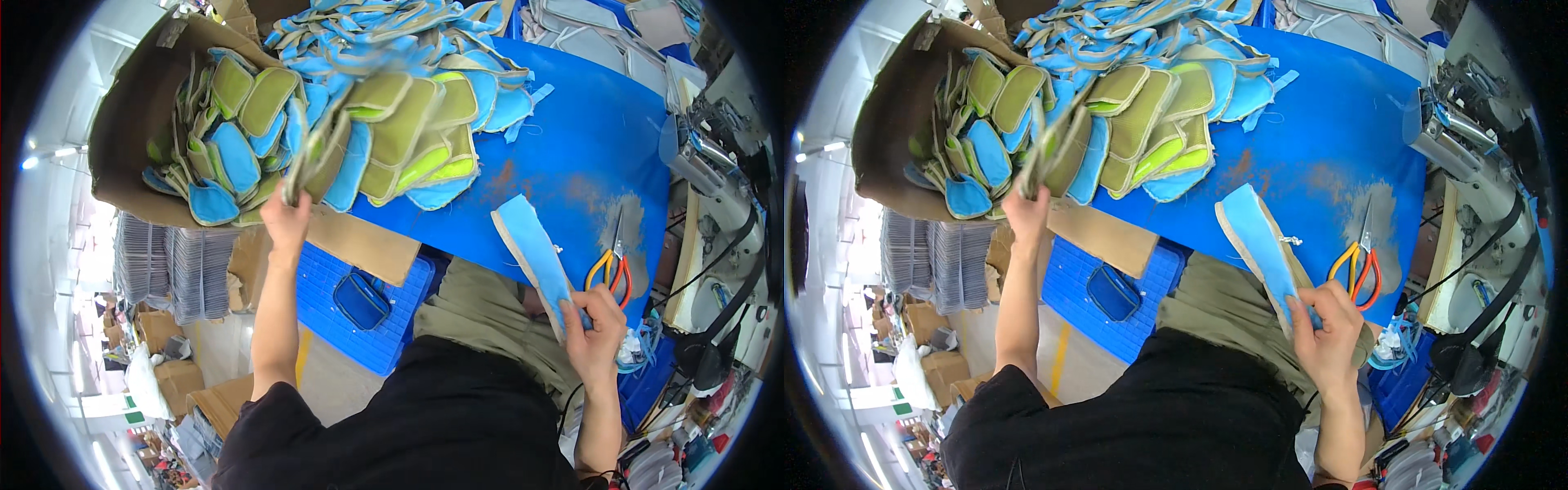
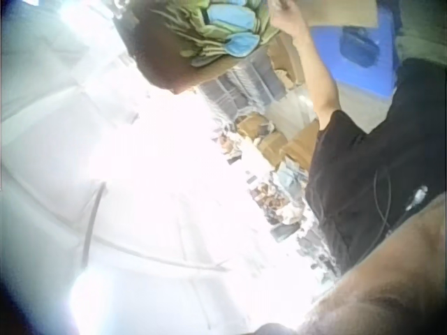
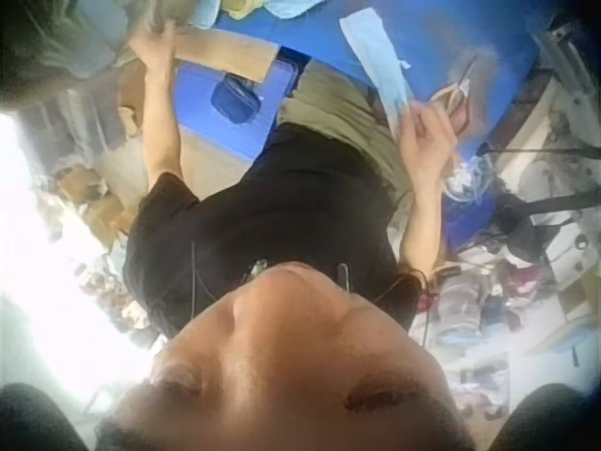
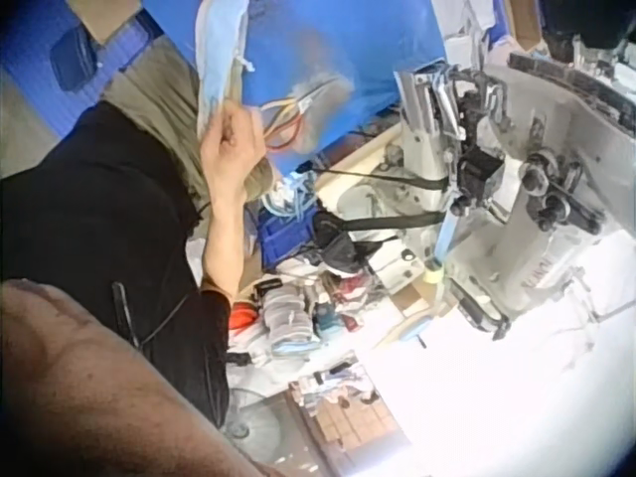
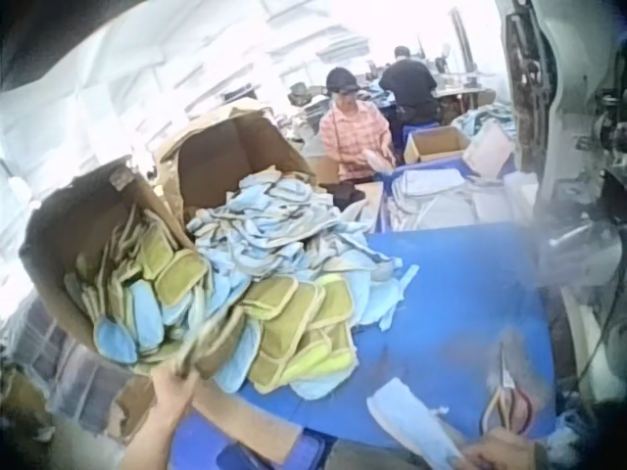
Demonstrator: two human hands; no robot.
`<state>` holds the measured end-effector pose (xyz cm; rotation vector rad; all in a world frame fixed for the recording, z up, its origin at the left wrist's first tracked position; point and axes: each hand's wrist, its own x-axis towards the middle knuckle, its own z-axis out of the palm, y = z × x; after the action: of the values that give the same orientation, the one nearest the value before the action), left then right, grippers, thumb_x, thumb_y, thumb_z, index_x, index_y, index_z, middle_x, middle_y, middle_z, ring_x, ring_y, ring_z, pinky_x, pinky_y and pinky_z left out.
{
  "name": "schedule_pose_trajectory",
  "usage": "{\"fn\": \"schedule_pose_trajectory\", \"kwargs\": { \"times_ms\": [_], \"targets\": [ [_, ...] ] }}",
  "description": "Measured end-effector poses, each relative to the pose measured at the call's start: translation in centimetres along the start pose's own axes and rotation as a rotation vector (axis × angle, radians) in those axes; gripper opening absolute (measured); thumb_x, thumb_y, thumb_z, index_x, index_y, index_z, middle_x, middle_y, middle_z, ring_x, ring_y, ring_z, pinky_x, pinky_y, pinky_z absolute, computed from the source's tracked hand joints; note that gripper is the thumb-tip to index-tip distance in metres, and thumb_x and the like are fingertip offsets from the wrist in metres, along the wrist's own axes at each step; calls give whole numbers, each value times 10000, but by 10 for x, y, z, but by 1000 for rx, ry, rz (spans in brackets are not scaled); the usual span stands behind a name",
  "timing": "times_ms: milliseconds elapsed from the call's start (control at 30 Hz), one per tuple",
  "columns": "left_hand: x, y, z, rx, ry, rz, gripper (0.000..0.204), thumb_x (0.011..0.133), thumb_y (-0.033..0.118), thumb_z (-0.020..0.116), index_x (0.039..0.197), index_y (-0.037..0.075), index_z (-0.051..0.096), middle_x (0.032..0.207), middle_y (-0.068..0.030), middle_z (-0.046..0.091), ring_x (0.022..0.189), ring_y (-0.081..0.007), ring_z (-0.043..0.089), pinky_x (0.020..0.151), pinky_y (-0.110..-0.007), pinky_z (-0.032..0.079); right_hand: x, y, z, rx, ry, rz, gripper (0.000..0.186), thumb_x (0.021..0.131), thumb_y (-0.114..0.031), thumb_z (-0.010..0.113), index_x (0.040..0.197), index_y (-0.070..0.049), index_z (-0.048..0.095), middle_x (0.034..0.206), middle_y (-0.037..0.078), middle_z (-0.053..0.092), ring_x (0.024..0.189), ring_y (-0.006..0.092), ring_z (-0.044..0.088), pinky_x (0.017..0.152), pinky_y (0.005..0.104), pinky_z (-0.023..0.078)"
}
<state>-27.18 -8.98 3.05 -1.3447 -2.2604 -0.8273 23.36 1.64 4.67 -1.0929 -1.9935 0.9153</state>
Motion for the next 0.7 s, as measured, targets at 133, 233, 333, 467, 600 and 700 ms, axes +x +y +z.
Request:
{"fn": "schedule_pose_trajectory", "kwargs": {
  "times_ms": [133,233,333,467,600,700],
  "targets": [
    [40,28,-14,-170,241,-36,324,846,80,723,1141,-55,723,930,-147,781,843,-203,749,798,-335,562,-3,3,4,19,-3,31,74,855,17,755,873,5,684,740,105,574,641,234,572,582,329,425],
    [71,45,-16,-345,354,-78,332,890,77,706,1163,-111,691,1068,-164,767,956,-234,741,867,-356,565,-5,6,5,34,-4,27,73,854,20,754,874,7,686,740,105,575,639,235,569,578,331,417],
    [98,65,6,-923,390,-296,374,928,40,682,1260,-122,626,1235,-185,703,1087,-285,706,938,-403,564,-7,12,7,52,-1,30,69,853,23,752,874,8,688,739,106,577,640,235,568,579,331,414],
    [107,68,76,-1557,54,-824,558,913,-30,694,1437,-44,503,1398,-173,605,1218,-332,636,1017,-470,548,-9,13,9,70,12,43,71,852,15,759,875,7,692,739,107,581,643,236,569,588,333,419],
    [82,59,168,-1432,-37,-869,533,932,46,722,1427,5,528,1360,-136,646,1189,-326,658,1001,-546,556,-12,12,8,59,16,44,83,850,-3,776,869,3,695,744,108,592,649,236,573,601,332,428],
    [72,58,162,-1438,-45,-865,686,870,-14,778,1483,-11,469,1434,-154,594,1234,-311,632,1008,-443,546,-20,14,-2,19,24,88,82,849,-4,776,865,0,696,742,106,594,652,235,575,602,329,430]
  ]
}}
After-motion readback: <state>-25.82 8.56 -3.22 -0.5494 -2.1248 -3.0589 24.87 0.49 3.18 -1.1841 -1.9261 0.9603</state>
